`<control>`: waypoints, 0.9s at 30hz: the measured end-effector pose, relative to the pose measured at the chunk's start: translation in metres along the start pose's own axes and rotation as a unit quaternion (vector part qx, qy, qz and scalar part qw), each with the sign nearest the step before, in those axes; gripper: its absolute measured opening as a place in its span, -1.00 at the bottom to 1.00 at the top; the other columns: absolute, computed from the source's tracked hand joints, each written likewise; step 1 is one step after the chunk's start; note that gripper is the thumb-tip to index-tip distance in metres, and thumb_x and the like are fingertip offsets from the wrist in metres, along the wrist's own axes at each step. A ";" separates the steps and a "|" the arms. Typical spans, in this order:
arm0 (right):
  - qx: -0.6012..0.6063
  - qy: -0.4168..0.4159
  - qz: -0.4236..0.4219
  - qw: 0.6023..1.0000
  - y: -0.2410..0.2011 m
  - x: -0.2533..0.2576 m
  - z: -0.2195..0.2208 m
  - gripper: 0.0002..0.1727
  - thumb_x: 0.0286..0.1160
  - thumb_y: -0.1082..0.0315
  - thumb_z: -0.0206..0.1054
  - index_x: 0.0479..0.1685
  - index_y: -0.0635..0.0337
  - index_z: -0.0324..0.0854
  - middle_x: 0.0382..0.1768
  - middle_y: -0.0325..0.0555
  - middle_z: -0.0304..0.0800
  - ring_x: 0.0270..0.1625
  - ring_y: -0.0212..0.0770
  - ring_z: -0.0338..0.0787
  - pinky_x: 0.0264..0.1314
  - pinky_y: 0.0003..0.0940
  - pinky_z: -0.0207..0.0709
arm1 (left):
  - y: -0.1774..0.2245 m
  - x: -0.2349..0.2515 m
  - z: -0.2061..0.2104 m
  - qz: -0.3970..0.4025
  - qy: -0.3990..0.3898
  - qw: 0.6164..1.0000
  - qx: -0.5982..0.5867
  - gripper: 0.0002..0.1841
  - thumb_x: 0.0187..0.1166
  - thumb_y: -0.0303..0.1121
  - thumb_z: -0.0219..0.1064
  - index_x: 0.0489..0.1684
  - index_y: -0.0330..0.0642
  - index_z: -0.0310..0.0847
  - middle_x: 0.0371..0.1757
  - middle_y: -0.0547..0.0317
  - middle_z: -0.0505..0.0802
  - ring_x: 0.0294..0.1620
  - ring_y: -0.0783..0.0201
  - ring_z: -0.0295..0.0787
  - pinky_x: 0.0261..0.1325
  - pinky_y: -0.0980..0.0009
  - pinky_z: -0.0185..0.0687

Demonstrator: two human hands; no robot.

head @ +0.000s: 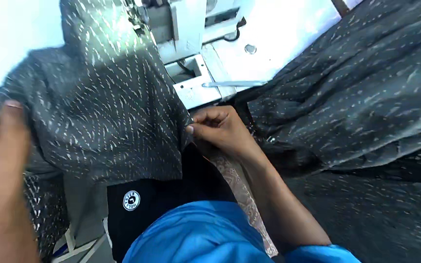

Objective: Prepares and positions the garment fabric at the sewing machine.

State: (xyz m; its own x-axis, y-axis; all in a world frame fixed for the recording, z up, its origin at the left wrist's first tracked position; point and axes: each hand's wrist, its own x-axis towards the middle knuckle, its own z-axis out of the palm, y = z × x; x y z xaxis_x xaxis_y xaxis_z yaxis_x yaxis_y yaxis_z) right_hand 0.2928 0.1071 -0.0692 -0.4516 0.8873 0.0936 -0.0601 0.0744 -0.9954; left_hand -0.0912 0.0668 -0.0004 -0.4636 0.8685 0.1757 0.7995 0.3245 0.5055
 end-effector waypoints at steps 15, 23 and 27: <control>0.217 -0.046 0.107 0.969 0.006 -0.011 0.000 -0.90 0.50 0.38 0.49 -0.10 0.14 0.83 -0.34 -0.14 0.86 -0.32 -0.40 0.82 -0.21 -0.45 0.77 | 0.032 -0.021 0.025 0.075 -0.007 0.983 -0.166 -0.82 0.61 -0.34 0.37 0.00 -0.23 0.73 -0.29 0.25 0.90 -0.40 0.44 0.88 -0.27 0.43 0.90; 0.228 -0.017 0.097 0.969 0.003 -0.005 0.015 -0.92 0.57 0.43 0.39 -0.09 0.18 0.75 -0.35 -0.10 0.83 -0.35 -0.37 0.83 -0.24 -0.44 0.79 | 0.044 0.006 0.008 0.088 0.012 0.978 -0.191 -0.86 0.54 -0.40 0.43 -0.07 -0.22 0.76 -0.28 0.35 0.90 -0.33 0.50 0.87 -0.17 0.51 0.87; 0.238 0.018 0.070 0.968 -0.007 0.020 0.027 -0.93 0.59 0.42 0.37 -0.11 0.20 0.72 -0.41 -0.09 0.79 -0.43 -0.38 0.77 -0.33 -0.48 0.72 | 0.051 0.048 -0.001 0.096 0.003 0.982 -0.165 -0.78 0.53 -0.34 0.46 0.02 -0.25 0.73 -0.18 0.27 0.90 -0.28 0.48 0.88 -0.09 0.44 0.88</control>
State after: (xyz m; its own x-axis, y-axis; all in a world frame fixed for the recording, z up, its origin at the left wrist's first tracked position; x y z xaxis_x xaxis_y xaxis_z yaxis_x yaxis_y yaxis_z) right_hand 0.2603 0.1120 -0.0598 -0.4549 0.8891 -0.0503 -0.4088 -0.2586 -0.8752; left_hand -0.0727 0.1243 0.0350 -0.3196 0.8988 0.3000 0.7052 0.0141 0.7089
